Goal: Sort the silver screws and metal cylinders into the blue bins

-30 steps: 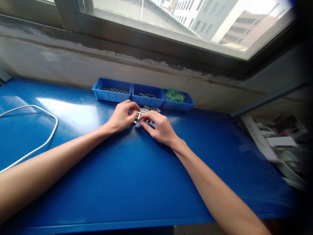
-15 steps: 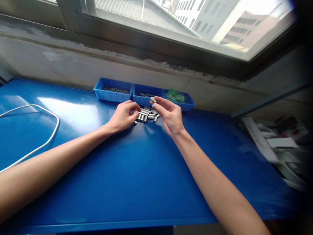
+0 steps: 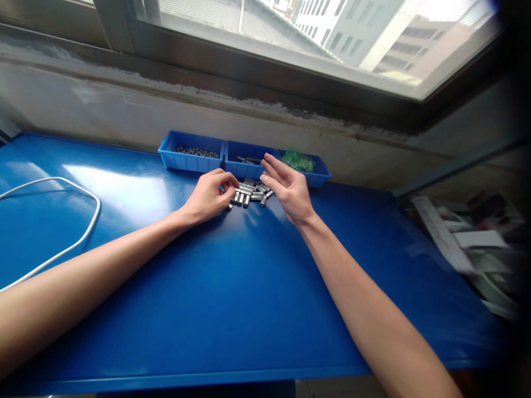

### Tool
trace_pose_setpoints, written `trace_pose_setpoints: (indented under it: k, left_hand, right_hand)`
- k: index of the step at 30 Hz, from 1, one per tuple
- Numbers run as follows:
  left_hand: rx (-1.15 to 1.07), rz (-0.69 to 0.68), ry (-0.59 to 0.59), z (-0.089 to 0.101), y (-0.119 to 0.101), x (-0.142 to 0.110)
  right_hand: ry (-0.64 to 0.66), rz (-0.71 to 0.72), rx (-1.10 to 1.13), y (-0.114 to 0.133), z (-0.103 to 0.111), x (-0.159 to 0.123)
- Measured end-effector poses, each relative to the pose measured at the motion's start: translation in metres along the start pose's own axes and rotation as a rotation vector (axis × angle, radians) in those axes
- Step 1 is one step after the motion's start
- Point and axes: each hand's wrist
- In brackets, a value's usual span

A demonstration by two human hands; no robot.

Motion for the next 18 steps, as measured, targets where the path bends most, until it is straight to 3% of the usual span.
trace_pose_setpoints:
  k: [4, 7, 10, 18]
  left_hand:
    - [0.002, 0.001, -0.002, 0.000, -0.001, 0.000]
    - [0.006, 0.000, -0.009, 0.000, -0.001, 0.000]
    - [0.008, -0.006, -0.011, 0.000, 0.000, 0.000]
    - [0.010, -0.007, -0.016, 0.000, 0.000, 0.000]
  right_hand:
    - [0.047, 0.136, -0.209, 0.008, 0.007, -0.009]
    - [0.152, 0.315, -0.570, 0.017, 0.016, -0.018]
    - [0.256, 0.377, -0.846, 0.023, 0.020, -0.025]
    - [0.348, 0.391, -0.783, 0.011, 0.014, -0.027]
Point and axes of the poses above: each hand's wrist, its own x-axis towards the middle knuckle, its own z-axis out of the back of the hand, y = z × x, and after that the axes turned 11 degrees about -y, right-handed
